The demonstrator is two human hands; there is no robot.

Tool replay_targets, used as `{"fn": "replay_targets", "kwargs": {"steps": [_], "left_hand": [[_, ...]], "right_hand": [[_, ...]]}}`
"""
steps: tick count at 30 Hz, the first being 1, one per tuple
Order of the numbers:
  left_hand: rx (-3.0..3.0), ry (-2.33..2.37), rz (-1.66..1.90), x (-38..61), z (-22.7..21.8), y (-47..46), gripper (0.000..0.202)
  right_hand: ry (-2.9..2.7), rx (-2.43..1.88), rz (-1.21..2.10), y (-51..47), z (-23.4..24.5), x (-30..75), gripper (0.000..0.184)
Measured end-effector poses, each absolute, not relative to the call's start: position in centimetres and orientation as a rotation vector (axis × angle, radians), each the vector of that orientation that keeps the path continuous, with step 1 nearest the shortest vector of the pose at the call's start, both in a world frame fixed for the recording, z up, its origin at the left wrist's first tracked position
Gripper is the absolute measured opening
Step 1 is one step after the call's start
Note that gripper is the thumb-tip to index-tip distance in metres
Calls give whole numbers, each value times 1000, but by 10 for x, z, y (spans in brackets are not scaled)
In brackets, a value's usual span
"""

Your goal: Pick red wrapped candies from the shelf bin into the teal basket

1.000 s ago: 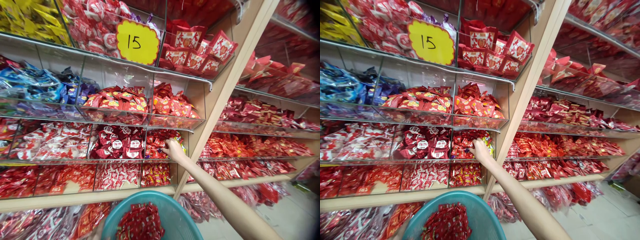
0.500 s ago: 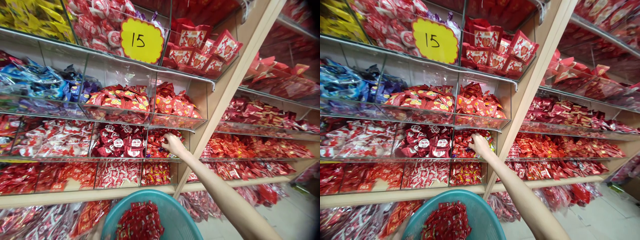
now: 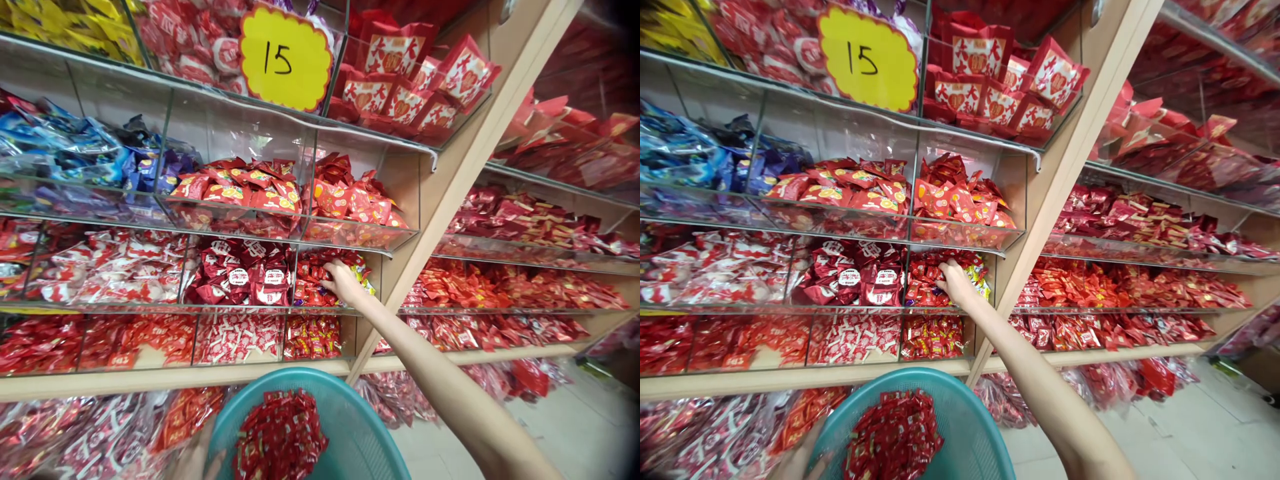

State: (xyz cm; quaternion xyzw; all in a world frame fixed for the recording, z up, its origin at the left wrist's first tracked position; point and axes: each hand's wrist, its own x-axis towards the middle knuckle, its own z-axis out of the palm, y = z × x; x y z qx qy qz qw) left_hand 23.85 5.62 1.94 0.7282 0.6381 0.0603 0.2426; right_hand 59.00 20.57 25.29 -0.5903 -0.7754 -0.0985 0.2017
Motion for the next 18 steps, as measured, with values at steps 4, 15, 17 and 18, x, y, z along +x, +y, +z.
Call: {"fn": "replay_targets", "kwargs": {"steps": [4, 15, 17, 18], "left_hand": [[1980, 1738, 170, 242, 35, 52, 62], [2012, 1731, 243, 240, 37, 56, 55], [2004, 1728, 261, 239, 35, 57, 53], [2000, 1729, 266, 239, 34, 57, 53]], "right_hand": [[-2162, -1616, -253, 204, 261, 588, 21], [-1985, -1455, -167, 117, 276, 594, 18], [-1983, -1465, -38, 85, 256, 588, 18], [-1996, -1481, 53, 72, 241, 585, 17]]}}
